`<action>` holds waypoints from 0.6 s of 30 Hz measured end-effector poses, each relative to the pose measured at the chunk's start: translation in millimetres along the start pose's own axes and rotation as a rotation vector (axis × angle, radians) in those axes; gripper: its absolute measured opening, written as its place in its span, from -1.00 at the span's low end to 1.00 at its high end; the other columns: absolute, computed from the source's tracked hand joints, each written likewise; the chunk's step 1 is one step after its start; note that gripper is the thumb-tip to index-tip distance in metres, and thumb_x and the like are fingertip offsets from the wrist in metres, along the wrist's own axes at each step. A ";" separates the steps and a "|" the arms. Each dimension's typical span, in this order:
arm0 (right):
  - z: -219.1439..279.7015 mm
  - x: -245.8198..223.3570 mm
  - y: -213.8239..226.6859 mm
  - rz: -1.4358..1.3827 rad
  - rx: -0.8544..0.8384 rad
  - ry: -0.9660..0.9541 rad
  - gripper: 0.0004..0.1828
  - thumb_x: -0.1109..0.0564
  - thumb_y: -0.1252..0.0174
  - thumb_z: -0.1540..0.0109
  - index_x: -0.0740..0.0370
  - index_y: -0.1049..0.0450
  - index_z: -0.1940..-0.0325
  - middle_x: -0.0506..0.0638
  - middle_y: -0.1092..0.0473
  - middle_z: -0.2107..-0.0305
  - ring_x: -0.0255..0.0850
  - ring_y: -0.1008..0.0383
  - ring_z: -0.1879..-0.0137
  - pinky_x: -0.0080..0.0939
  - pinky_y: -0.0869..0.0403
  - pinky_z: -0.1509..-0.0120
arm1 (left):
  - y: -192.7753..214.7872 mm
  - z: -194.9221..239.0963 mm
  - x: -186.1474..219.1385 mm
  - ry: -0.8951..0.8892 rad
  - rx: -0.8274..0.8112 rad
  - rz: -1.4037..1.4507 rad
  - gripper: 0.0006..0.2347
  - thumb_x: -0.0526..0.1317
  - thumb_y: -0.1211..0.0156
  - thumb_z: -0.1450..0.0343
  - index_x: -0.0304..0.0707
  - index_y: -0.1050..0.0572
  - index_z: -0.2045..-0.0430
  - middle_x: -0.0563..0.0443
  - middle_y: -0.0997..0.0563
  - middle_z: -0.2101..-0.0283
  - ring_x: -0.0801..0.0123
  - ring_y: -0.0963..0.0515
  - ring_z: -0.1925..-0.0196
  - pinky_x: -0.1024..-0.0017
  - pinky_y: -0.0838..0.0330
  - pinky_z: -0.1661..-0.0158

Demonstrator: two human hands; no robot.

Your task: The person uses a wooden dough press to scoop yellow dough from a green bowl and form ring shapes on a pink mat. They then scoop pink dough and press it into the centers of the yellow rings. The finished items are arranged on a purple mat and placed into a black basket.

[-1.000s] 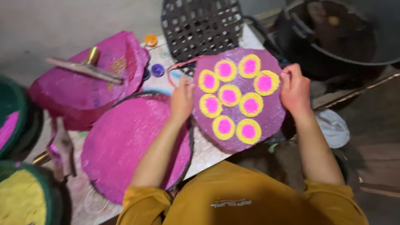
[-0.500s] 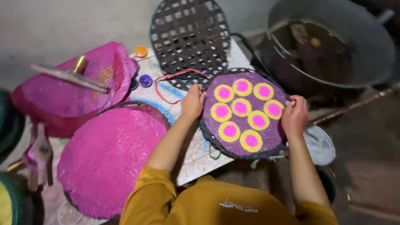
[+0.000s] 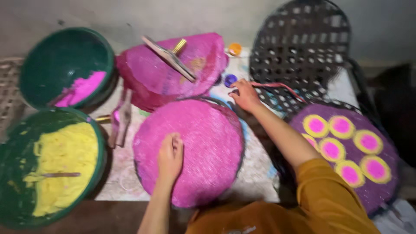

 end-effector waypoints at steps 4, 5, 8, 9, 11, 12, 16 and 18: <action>-74.4 24.8 -72.7 0.307 -0.048 -0.210 -0.22 0.08 -0.41 0.05 0.14 -0.35 -0.24 0.21 -0.27 -0.17 0.24 -0.26 -0.30 0.24 -0.29 -0.26 | 31.0 13.9 -30.6 0.019 0.045 -0.012 -0.80 -0.22 -0.14 -0.45 -0.33 -0.52 0.12 -0.07 -0.62 0.36 0.35 -0.59 0.40 0.41 -0.48 0.36; -82.5 34.3 -79.6 0.404 -0.070 -0.244 -0.11 0.08 -0.43 0.11 0.11 -0.30 -0.30 0.23 -0.24 -0.24 0.28 -0.23 -0.35 0.30 -0.30 -0.28 | 37.6 17.0 -39.0 0.067 0.051 -0.018 -0.79 -0.23 -0.15 -0.44 -0.33 -0.53 0.11 -0.06 -0.62 0.38 0.35 -0.57 0.42 0.42 -0.47 0.36; -81.8 62.1 -89.9 0.382 -0.105 -0.472 -0.21 0.07 -0.36 -0.04 0.20 -0.26 -0.33 0.27 -0.24 -0.24 0.28 -0.25 -0.34 0.24 -0.35 -0.30 | 55.2 24.3 -61.9 0.169 0.091 -0.008 -0.81 -0.25 -0.15 -0.46 -0.33 -0.54 0.11 -0.02 -0.62 0.41 0.41 -0.56 0.44 0.46 -0.45 0.38; -83.6 65.7 -94.7 0.326 -0.107 -0.570 -0.31 0.07 -0.32 -0.15 0.26 -0.27 -0.32 0.29 -0.26 -0.20 0.25 -0.27 -0.31 0.17 -0.37 -0.31 | 59.6 23.0 -68.7 0.192 0.108 0.005 -0.82 -0.25 -0.15 -0.46 -0.32 -0.55 0.12 -0.01 -0.62 0.41 0.43 -0.56 0.43 0.47 -0.45 0.38; -89.7 58.8 -98.1 0.192 -0.064 -0.501 -0.31 0.00 -0.34 -0.16 0.24 -0.25 -0.29 0.29 -0.27 -0.17 0.25 -0.28 -0.31 0.15 -0.35 -0.36 | 60.3 17.6 -79.8 0.220 0.104 0.055 -0.81 -0.26 -0.14 -0.45 -0.31 -0.55 0.12 -0.03 -0.64 0.39 0.40 -0.57 0.43 0.45 -0.46 0.40; -92.1 52.6 -98.6 0.129 -0.041 -0.466 -0.30 -0.04 -0.35 -0.17 0.23 -0.24 -0.27 0.29 -0.27 -0.15 0.24 -0.28 -0.31 0.14 -0.34 -0.39 | 57.5 13.0 -85.0 0.233 0.101 0.083 -0.81 -0.27 -0.13 -0.44 -0.30 -0.55 0.12 -0.04 -0.65 0.37 0.38 -0.57 0.43 0.44 -0.47 0.40; -97.2 16.5 -103.3 0.128 -0.054 -0.400 -0.18 0.03 -0.39 -0.06 0.28 -0.15 -0.28 0.32 -0.25 -0.13 0.29 -0.24 -0.26 0.18 -0.34 -0.30 | 28.0 -9.9 -74.2 -0.083 0.050 0.043 -0.87 -0.29 -0.16 -0.44 -0.26 -0.53 0.18 -0.08 -0.66 0.28 0.26 -0.68 0.29 0.37 -0.55 0.26; -103.7 11.8 -96.9 0.089 -0.107 -0.444 -0.25 0.04 -0.36 -0.09 0.26 -0.15 -0.25 0.28 -0.27 -0.13 0.26 -0.26 -0.27 0.20 -0.35 -0.29 | 6.2 -19.5 -68.0 -0.111 0.002 -0.035 -0.87 -0.31 -0.20 -0.41 -0.23 -0.55 0.20 -0.14 -0.64 0.25 0.11 -0.65 0.24 0.26 -0.53 0.22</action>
Point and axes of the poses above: each hand's wrist, its own z-axis away from the middle knuckle, its own y-axis out of the back of the hand, x = y × z, the point moved 5 cm from there along -z, towards the middle knuckle
